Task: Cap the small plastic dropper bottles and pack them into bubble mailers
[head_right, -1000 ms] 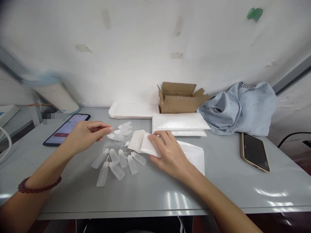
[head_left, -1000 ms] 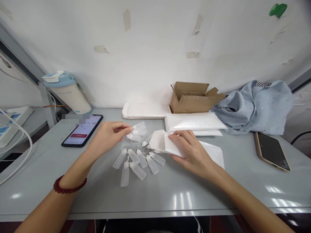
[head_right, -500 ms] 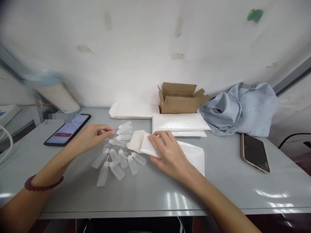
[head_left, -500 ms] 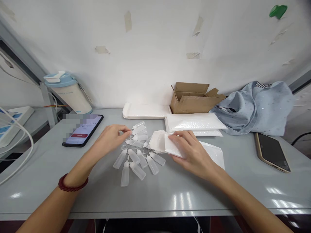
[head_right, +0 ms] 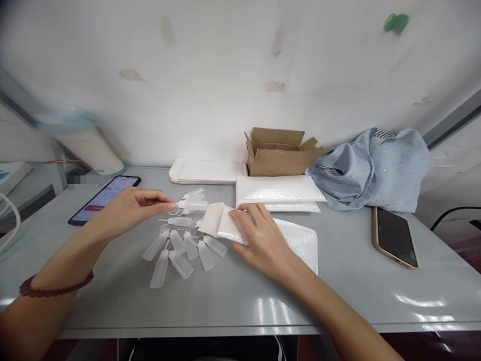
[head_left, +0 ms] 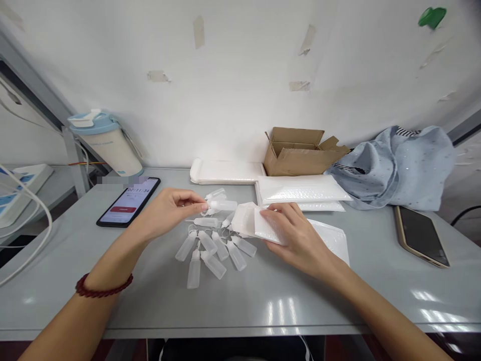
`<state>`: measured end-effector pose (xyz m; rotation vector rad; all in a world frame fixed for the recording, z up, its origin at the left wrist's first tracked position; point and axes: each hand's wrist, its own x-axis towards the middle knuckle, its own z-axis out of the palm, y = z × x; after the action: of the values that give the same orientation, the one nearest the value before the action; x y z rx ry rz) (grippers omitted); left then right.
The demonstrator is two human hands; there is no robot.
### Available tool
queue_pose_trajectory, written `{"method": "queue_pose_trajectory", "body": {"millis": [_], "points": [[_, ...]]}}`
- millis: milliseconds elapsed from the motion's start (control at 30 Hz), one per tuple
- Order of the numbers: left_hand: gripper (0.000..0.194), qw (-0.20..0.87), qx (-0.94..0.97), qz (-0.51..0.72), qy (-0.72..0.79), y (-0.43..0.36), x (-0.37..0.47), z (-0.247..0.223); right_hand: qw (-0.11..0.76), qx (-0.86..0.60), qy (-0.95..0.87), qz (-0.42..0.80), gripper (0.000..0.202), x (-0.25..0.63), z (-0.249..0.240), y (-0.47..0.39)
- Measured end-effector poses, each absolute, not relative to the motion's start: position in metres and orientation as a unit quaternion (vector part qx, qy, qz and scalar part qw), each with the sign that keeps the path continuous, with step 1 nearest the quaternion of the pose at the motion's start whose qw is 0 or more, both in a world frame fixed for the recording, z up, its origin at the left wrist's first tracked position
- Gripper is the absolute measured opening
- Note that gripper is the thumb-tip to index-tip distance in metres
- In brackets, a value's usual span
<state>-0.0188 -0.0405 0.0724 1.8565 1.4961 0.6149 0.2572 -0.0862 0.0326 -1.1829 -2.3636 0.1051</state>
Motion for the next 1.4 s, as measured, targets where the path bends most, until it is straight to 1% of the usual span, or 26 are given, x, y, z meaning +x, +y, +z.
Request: {"method": "queue_pose_trajectory", "body": {"millis": [133, 333, 533, 700, 733, 800, 867, 967, 1033, 1100, 1167, 1233, 1333, 1400], "points": [[0.025, 0.382, 0.715, 0.243, 0.533, -0.048, -0.013, 0.076, 0.245, -0.437, -0.865, 0.041, 0.047, 0.257, 0.031, -0.086], [0.022, 0.352, 0.711, 0.287, 0.537, -0.051, -0.017, 0.078, 0.255, -0.439, -0.86, 0.043, 0.046, 0.257, 0.028, -0.084], [0.021, 0.392, 0.734, 0.248, 0.497, -0.051, -0.003, 0.065, 0.256, -0.42, -0.868, 0.065, 0.048, 0.254, 0.028, -0.087], [0.013, 0.327, 0.77, 0.275, 0.474, -0.062, 0.025, 0.037, 0.261, -0.389, -0.878, 0.098, 0.049, 0.245, 0.029, -0.098], [0.013, 0.321, 0.782, 0.272, 0.46, -0.065, 0.029, 0.033, 0.26, -0.387, -0.879, 0.103, 0.049, 0.243, 0.03, -0.1], [0.019, 0.318, 0.807, 0.251, 0.43, -0.071, 0.035, 0.03, 0.259, -0.383, -0.88, 0.11, 0.05, 0.24, 0.031, -0.103], [0.025, 0.318, 0.83, 0.222, 0.402, -0.073, 0.035, 0.032, 0.257, -0.381, -0.881, 0.113, 0.051, 0.239, 0.031, -0.105], [0.024, 0.32, 0.838, 0.206, 0.39, -0.07, 0.026, 0.044, 0.263, -0.38, -0.88, 0.104, 0.05, 0.241, 0.031, -0.103], [0.023, 0.319, 0.823, 0.222, 0.415, -0.063, 0.013, 0.054, 0.271, -0.386, -0.877, 0.089, 0.049, 0.245, 0.031, -0.1], [0.027, 0.317, 0.795, 0.229, 0.464, -0.054, -0.004, 0.063, 0.276, -0.395, -0.873, 0.071, 0.048, 0.249, 0.031, -0.095], [0.03, 0.268, 0.775, 0.193, 0.539, -0.045, -0.022, 0.067, 0.28, -0.405, -0.869, 0.056, 0.048, 0.252, 0.03, -0.091], [0.032, 0.208, 0.771, 0.13, 0.588, -0.036, -0.038, 0.066, 0.285, -0.411, -0.865, 0.045, 0.048, 0.255, 0.03, -0.088], [0.033, 0.206, 0.778, 0.034, 0.592, -0.028, -0.051, 0.057, 0.284, -0.418, -0.862, 0.039, 0.05, 0.256, 0.03, -0.086], [0.028, 0.21, 0.79, -0.006, 0.576, -0.026, -0.052, 0.05, 0.281, -0.419, -0.863, 0.038, 0.05, 0.256, 0.03, -0.085]]}}
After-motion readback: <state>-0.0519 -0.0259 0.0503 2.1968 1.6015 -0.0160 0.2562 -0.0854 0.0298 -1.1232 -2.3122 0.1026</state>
